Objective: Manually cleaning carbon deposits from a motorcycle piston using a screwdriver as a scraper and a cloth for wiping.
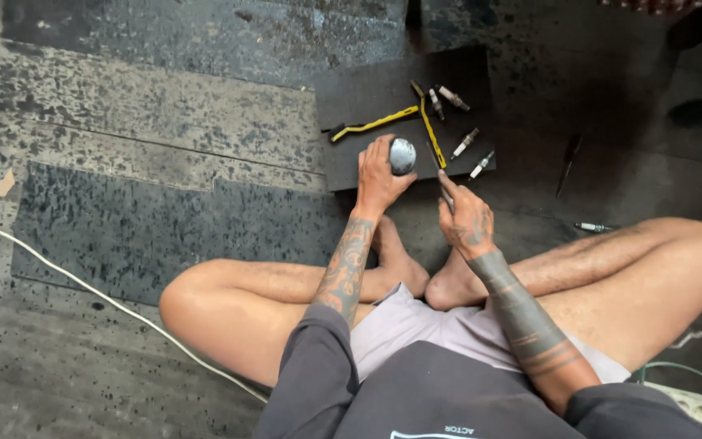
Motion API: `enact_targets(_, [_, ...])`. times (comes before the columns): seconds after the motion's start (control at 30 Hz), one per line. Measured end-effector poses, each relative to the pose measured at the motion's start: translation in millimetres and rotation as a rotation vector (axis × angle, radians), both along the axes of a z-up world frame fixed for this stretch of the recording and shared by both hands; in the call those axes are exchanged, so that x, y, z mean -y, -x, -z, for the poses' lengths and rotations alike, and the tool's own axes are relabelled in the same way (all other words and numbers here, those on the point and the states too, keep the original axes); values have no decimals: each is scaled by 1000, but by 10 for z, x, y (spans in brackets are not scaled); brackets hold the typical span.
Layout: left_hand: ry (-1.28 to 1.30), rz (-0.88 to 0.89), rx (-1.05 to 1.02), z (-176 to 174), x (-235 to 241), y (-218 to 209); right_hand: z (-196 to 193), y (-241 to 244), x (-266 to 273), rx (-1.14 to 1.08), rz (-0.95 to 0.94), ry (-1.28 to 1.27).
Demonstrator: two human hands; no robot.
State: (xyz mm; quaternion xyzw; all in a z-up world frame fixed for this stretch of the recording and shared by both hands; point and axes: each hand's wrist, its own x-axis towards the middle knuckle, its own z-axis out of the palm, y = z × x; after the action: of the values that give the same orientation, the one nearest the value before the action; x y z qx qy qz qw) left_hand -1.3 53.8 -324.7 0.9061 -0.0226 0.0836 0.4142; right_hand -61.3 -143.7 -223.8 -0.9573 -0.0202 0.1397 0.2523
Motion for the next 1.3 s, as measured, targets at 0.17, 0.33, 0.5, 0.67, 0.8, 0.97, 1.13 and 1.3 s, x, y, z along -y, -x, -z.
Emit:
enact_targets(0.17, [7, -8, -6, -57, 0, 21, -159, 24, -127, 120, -34, -115])
enact_targets(0.33, [34, -18, -33, -39, -6, -15, -357, -38, -263, 155, -49, -172])
enact_targets(0.5, [24, -23, -40, -53, -5, 1, -332, -187, -316, 123, -67, -199])
enact_targets(0.67, [35, -20, -46, -50, -13, -12, -451, -117, -317, 77, -58, -174])
enact_targets(0.8, [7, -16, -62, -62, -2, -9, -219, -232, -369, 44, -57, -141])
enact_targets(0.97, [28, -22, -68, -43, -12, -11, -449, -61, -335, 55, -61, -94])
enact_targets(1.13, [2, -25, -90, -38, 9, 32, -254, -187, -362, 50, -70, -68])
enact_targets(1.3, [18, -15, -70, -70, 1, 26, -333, -4, -311, 47, -17, -75])
